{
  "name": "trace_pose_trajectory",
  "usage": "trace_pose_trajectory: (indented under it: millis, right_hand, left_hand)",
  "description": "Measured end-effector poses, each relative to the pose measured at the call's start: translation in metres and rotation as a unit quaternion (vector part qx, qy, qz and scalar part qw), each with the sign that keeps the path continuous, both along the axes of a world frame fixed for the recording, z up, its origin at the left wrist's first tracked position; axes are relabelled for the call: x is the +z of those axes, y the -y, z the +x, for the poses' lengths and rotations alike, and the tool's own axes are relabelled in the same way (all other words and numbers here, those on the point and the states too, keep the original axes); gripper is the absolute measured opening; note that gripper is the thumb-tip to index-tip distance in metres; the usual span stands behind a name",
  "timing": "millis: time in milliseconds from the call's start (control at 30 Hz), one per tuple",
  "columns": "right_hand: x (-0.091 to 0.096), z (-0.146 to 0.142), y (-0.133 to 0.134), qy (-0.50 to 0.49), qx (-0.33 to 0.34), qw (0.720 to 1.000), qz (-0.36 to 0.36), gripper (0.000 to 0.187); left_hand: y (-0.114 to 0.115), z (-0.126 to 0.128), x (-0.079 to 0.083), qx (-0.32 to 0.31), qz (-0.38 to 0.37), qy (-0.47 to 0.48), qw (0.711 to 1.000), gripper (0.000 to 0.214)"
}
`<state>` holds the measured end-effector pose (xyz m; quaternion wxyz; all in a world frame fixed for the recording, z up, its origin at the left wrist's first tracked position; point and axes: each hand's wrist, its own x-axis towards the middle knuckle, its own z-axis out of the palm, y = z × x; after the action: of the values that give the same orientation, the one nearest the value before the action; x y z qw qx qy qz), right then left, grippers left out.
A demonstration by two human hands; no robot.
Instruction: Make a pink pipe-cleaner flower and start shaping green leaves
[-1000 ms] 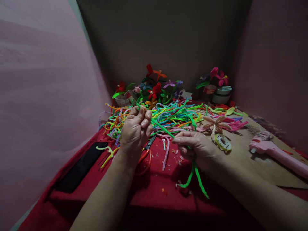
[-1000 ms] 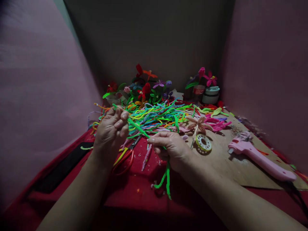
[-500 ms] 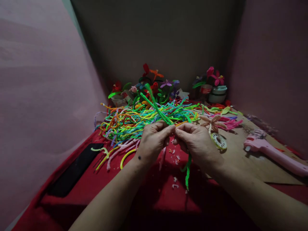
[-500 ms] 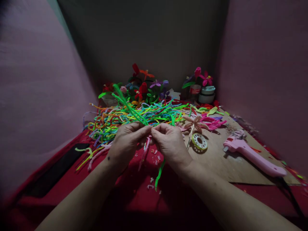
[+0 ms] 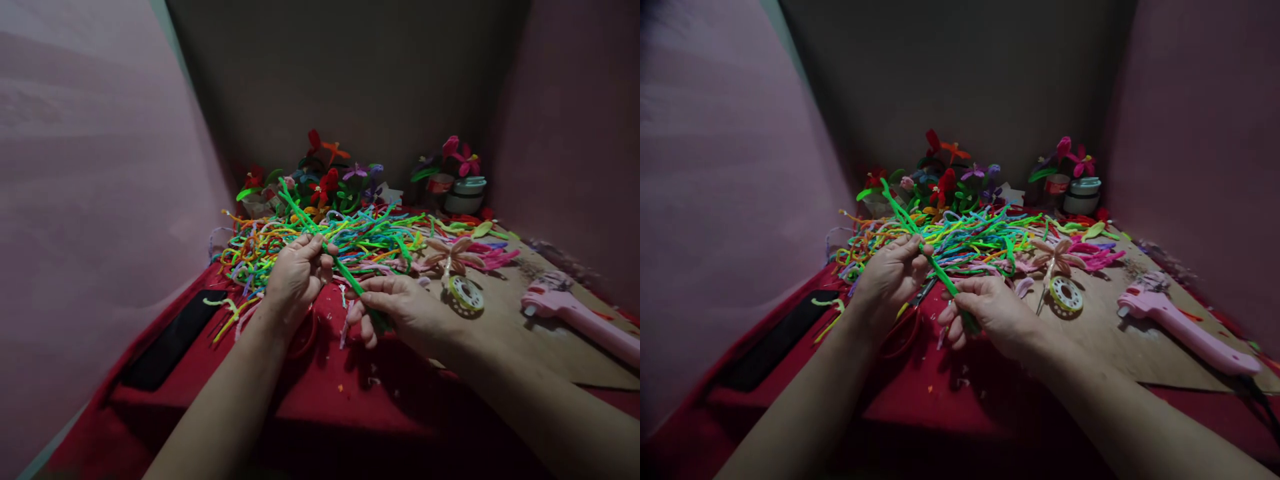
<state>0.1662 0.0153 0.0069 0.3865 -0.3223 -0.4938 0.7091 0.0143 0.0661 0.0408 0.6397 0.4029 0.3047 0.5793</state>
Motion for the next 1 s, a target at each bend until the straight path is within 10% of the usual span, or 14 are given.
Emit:
trace_pose_trajectory:
  millis: [333,767,1000]
  right_hand:
    - [-0.005,-0.006,0.001,0.086,-0.122,0.988,0.040,0.009]
    - [-0.008,-0.013,0.025,0.257,-0.079,0.910,0.316,0.025]
    - [0.004,-0.007,0.015,0.119,0.045,0.988,0.086,0.014]
  left_hand:
    - [0.001,0.001,0.002,0.038,0.018,-0.039,0.998,0.012]
    - [-0.006,0.001,-0.006,0.033,-0.032,-0.029,0.999,0.017]
    - [-0.002,0.002,-0.007,0.007,0.006,-0.052,0.999,0.014]
